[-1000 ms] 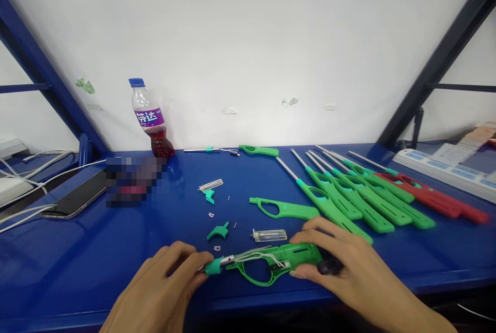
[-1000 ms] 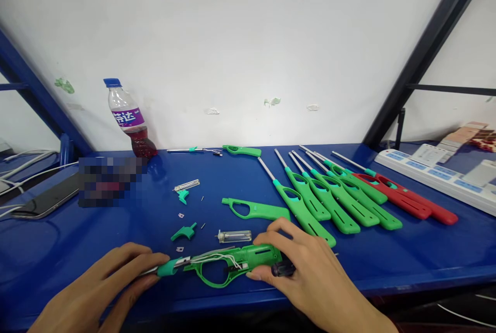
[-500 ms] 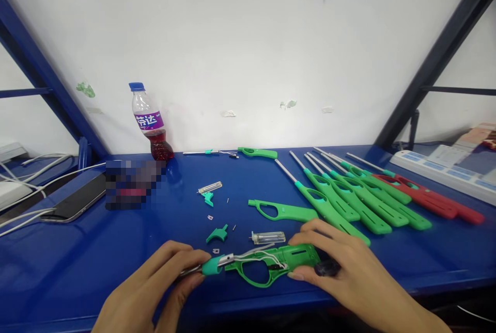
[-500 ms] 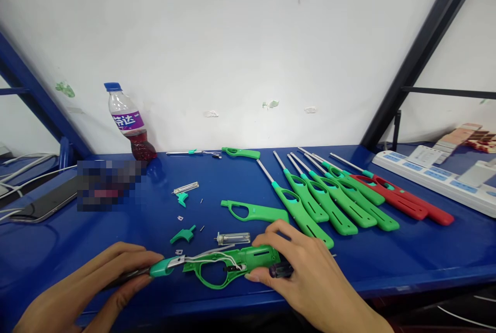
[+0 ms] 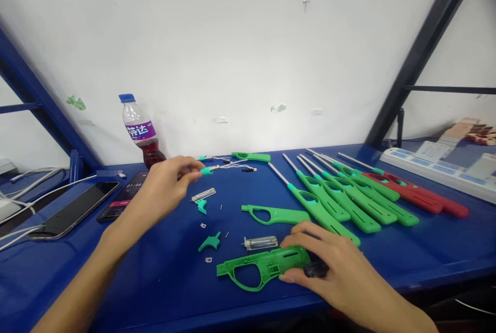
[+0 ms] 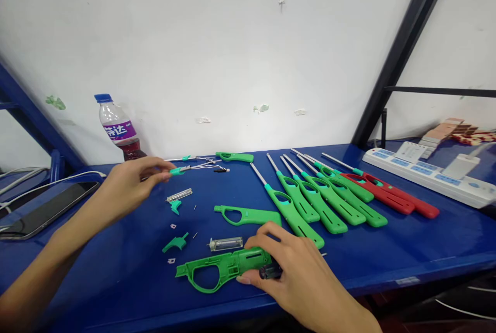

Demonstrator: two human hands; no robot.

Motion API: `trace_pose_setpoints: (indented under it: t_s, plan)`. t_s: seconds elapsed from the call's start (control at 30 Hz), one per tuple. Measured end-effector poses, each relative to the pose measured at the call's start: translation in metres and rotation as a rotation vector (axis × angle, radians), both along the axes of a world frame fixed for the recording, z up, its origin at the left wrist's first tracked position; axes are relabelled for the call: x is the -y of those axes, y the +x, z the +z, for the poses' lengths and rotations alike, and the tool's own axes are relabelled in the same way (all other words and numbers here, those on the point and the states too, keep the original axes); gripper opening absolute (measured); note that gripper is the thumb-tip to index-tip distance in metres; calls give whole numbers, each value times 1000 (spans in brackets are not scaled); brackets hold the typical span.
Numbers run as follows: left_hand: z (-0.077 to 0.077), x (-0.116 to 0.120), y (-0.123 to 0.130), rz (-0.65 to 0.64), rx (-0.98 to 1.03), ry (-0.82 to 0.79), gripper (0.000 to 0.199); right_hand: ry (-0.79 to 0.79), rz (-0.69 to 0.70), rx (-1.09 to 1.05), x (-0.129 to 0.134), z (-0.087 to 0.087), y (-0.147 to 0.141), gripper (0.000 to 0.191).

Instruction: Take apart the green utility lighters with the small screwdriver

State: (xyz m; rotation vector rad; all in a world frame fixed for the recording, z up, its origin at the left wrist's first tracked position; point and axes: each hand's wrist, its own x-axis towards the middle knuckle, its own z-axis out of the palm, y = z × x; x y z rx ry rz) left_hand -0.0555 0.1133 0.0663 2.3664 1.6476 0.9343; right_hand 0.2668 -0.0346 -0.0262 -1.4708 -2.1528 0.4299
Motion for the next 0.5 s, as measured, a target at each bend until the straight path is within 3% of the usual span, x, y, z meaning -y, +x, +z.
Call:
trace_pose_setpoints:
  t_s: [0.1,0.2,0.33,0.5]
  plan:
    - [4,-57,3,-40,-89,-117,30,-1,1,0,0,1,0,27]
    - [-5,-95,-1,-61,-150,-201,29,2,4,-11,1,1,0,28]
    - [-26,-122,-11,-49,-193,-243,32,-1,13,-26,0,-1,-1,27]
    - [-50,-134,-20,-55,-222,-224,34,-6,0,-9,1,-2,0,27]
